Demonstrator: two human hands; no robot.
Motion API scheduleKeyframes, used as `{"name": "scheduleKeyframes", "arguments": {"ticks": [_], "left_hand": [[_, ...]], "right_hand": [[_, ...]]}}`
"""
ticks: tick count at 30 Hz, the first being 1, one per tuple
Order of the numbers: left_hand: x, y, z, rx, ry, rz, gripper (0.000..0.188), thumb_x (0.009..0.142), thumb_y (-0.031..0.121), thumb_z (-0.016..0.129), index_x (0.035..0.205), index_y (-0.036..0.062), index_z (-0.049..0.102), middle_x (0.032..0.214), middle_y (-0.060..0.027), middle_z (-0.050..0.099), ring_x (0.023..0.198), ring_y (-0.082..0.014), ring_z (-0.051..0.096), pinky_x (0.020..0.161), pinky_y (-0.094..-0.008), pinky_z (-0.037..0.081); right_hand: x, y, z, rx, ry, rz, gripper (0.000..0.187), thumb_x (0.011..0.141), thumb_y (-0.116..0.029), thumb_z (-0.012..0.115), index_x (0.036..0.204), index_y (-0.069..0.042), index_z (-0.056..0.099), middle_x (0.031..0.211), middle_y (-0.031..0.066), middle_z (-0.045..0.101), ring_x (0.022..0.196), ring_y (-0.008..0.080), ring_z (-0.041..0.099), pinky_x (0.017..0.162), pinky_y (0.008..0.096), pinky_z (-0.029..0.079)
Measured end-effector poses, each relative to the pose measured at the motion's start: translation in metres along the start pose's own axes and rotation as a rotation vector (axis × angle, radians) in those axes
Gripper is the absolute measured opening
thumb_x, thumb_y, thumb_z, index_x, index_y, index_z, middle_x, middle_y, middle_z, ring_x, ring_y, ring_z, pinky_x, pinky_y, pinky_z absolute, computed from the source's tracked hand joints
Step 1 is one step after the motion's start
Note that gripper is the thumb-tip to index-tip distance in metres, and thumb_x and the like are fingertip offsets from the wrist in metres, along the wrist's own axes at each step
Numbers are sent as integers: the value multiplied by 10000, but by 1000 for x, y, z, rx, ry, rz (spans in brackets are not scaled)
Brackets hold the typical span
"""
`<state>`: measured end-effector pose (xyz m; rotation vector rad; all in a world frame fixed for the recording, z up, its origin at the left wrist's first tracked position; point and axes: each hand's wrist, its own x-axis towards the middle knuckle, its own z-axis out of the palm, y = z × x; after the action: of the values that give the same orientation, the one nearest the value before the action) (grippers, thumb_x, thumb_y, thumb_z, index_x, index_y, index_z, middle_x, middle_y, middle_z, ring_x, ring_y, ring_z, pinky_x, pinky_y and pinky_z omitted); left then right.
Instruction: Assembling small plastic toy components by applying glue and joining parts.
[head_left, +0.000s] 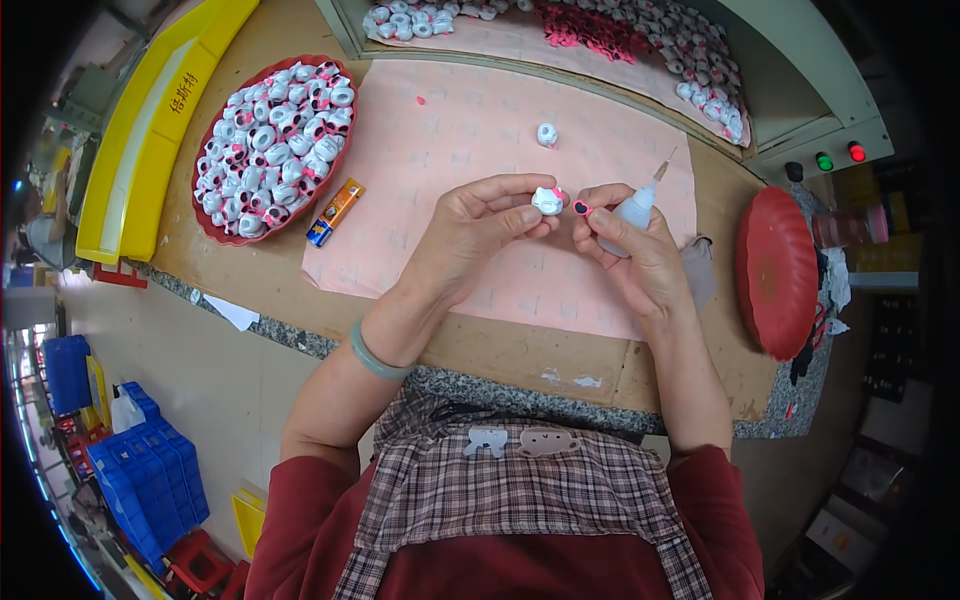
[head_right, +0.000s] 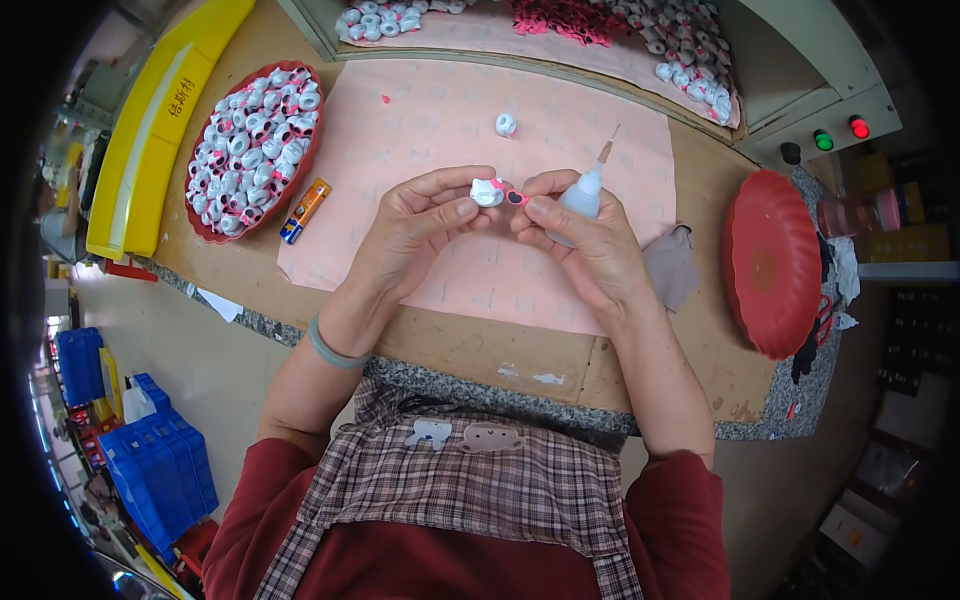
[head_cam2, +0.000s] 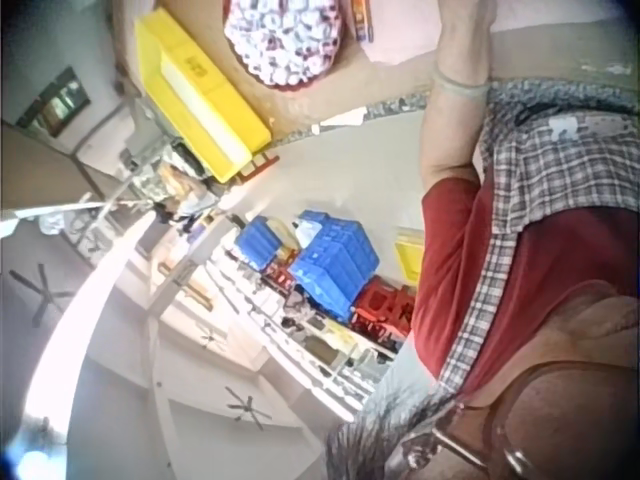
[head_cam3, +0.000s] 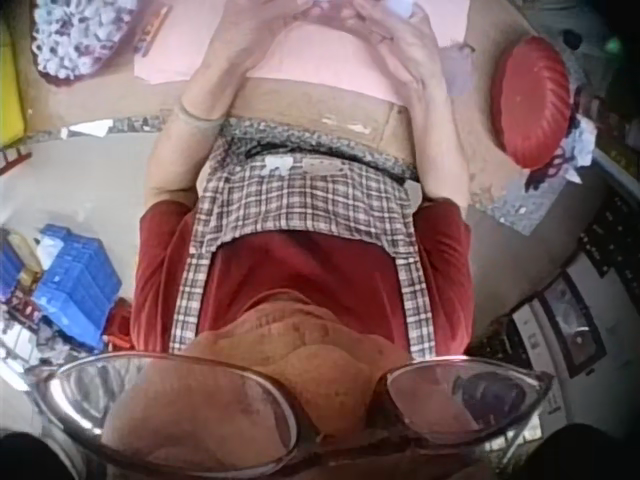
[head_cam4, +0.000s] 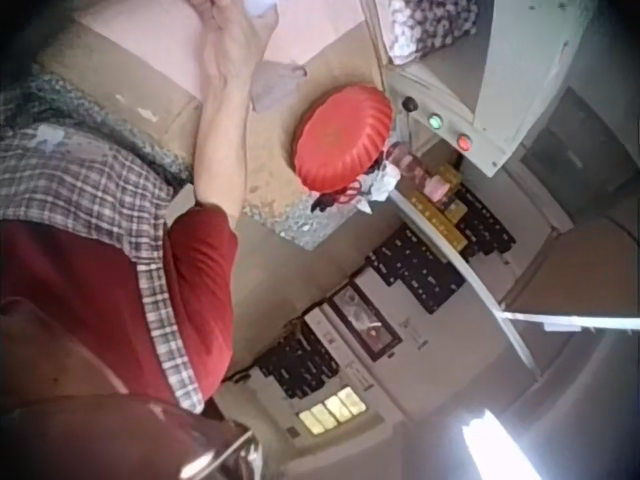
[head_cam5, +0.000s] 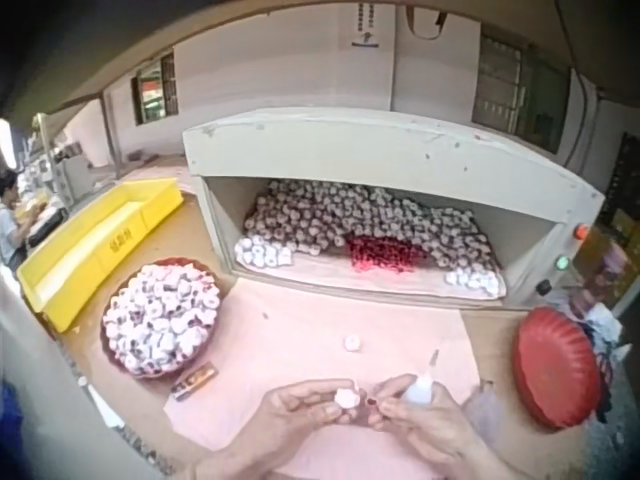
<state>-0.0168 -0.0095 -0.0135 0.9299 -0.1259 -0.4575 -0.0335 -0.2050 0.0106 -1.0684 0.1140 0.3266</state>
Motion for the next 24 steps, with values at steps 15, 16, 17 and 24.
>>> {"name": "scheduleKeyframes", "arguments": {"ticks": [15,16,17,24], "left_hand": [[1,-2,2,202,-17,39,295,836,-11,600,1131,-16,590,980,-117,653,867,-143,624,793,-258,521],[1,-2,3,202,-17,40,296,835,-14,600,1131,-15,590,980,-116,654,868,-143,624,794,-258,521],[1,-3,3,202,-17,41,297,835,-16,600,1131,-14,590,979,-114,654,869,-144,624,795,-258,521],[0,-3,4,313,-30,86,283,838,-22,595,1121,-24,590,972,-111,654,864,-146,628,787,-256,528]], "right_hand": [[1,12,0,-115,-59,-103,129,811,-19,657,910,3,577,805,84,620,682,128,606,612,233,511],[1,12,-1,-114,-55,-104,129,807,-14,661,898,0,570,804,85,620,680,129,607,607,232,511],[1,12,-1,-114,-51,-105,131,803,-9,664,887,-3,563,803,85,620,679,129,607,602,231,511],[0,11,4,-234,21,-135,163,801,-2,661,863,-42,516,798,64,602,675,121,583,606,233,487]]}}
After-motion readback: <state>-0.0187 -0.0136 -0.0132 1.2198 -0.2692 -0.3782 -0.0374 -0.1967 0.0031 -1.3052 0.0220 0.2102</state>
